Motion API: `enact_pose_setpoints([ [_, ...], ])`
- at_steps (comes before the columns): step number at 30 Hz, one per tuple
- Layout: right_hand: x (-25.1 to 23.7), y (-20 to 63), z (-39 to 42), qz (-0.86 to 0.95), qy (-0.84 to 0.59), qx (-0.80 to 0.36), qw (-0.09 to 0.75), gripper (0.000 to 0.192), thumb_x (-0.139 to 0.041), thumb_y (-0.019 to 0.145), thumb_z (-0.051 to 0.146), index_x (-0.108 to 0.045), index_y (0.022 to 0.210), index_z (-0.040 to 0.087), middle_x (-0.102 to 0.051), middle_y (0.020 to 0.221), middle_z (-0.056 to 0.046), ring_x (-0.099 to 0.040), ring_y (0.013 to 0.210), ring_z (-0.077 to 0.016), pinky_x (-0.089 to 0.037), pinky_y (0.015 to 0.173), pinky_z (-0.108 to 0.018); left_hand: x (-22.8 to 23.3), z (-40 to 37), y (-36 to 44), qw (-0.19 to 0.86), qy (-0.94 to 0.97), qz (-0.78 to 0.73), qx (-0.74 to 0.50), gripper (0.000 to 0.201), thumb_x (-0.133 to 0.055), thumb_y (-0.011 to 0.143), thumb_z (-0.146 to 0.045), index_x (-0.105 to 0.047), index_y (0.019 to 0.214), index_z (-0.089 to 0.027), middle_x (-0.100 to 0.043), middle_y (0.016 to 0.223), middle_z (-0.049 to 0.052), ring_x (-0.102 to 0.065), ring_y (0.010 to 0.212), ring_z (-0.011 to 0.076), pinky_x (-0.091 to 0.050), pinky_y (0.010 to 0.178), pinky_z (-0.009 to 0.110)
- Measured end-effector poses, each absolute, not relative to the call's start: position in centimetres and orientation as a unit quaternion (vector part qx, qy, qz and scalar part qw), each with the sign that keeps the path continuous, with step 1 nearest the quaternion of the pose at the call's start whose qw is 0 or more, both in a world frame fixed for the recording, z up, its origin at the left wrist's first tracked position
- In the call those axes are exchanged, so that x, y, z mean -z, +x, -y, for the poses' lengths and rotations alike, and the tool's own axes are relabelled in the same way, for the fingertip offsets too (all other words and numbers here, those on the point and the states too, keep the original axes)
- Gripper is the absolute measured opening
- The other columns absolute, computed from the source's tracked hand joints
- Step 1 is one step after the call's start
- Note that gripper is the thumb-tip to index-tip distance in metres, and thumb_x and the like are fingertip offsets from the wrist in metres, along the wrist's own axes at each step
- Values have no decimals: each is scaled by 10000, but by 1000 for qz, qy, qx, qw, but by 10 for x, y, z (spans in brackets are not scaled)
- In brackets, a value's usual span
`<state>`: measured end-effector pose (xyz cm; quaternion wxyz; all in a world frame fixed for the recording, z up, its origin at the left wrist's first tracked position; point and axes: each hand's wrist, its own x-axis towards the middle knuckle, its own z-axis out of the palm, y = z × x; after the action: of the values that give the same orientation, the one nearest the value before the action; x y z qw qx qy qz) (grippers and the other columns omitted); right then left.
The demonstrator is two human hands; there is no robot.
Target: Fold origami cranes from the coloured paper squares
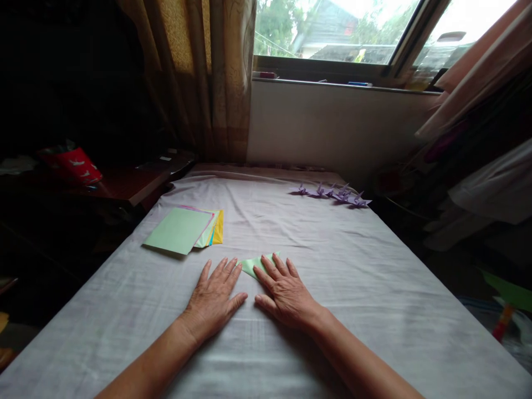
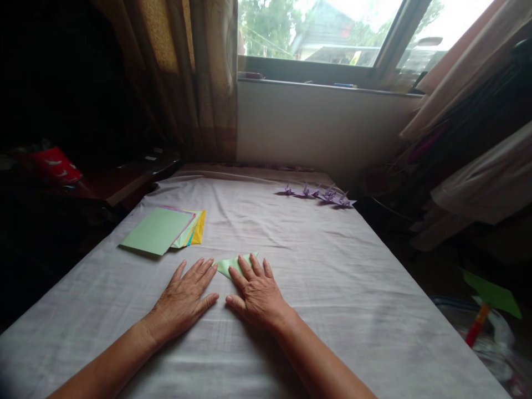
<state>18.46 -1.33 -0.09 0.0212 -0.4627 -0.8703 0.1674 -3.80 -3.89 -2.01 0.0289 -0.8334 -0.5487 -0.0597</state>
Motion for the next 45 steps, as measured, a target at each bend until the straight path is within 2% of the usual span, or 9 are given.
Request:
enact_pose_setpoints([
  [5,5,183,14,868,-469,-159,22,677,-390,929,650,-306,1514,320,-159,1611,-96,-72,1482,-355,-81,1159,-599,16,39,-33,68,-825,555,83,590,-412,956,-524,-468,1427,-173,-466,1482,129,-366,1401,314,-181,1171,543],
  [11,5,185,16,871,-470,-131,55,681,-457,933,578,-309,1519,263,-228,1592,-117,-165,1475,-323,-121,1172,-572,18,41,-15,50,-857,500,109,495,-348,1003,-427,-497,1400,-172,-535,1431,94,-464,1336,242,-309,1143,435],
  [14,4,188,18,877,-459,-124,74,703,-479,923,576,-327,1513,224,-236,1587,-125,-196,1471,-293,-118,1185,-545,18,41,-15,39,-857,501,109,489,-360,1001,-445,-504,1395,-193,-536,1430,92,-476,1327,247,-290,1148,464],
  [19,4,192,20,888,-435,-137,57,637,-452,941,574,-346,1500,289,-281,1577,-83,-240,1461,-270,-111,1186,-539,16,42,-15,27,-848,519,101,491,-363,999,-459,-515,1386,-197,-528,1438,82,-465,1335,263,-247,1156,519],
  [26,4,188,23,870,-472,-133,46,643,-390,943,626,-380,1487,283,-251,1585,-106,-193,1473,-288,-124,1181,-534,12,43,-12,26,-831,548,98,529,-407,980,-475,-520,1383,-151,-530,1426,138,-471,1318,291,-246,1146,534],
  [33,5,193,23,877,-461,-128,42,675,-388,949,609,-340,1507,232,-238,1587,-116,-199,1472,-279,-138,1186,-520,-3,37,3,34,-841,537,49,492,-461,953,-501,-501,1403,-305,-586,1346,152,-531,1223,341,-263,1078,606],
  [39,8,202,17,892,-434,-118,45,763,-383,926,658,-298,1523,191,-271,1573,-120,-220,1468,-259,-146,1197,-486,2,44,8,36,-836,547,34,508,-399,957,-552,-458,1426,-366,-551,1400,129,-474,1296,365,-211,1089,609],
  [45,11,214,3,865,-492,-101,14,686,-379,960,567,-280,1526,193,-228,1586,-96,-190,1475,-256,-144,1190,-513,-6,44,8,4,-833,553,17,478,-397,953,-568,-518,1377,-385,-539,1412,135,-457,1318,385,-218,1080,638],
])
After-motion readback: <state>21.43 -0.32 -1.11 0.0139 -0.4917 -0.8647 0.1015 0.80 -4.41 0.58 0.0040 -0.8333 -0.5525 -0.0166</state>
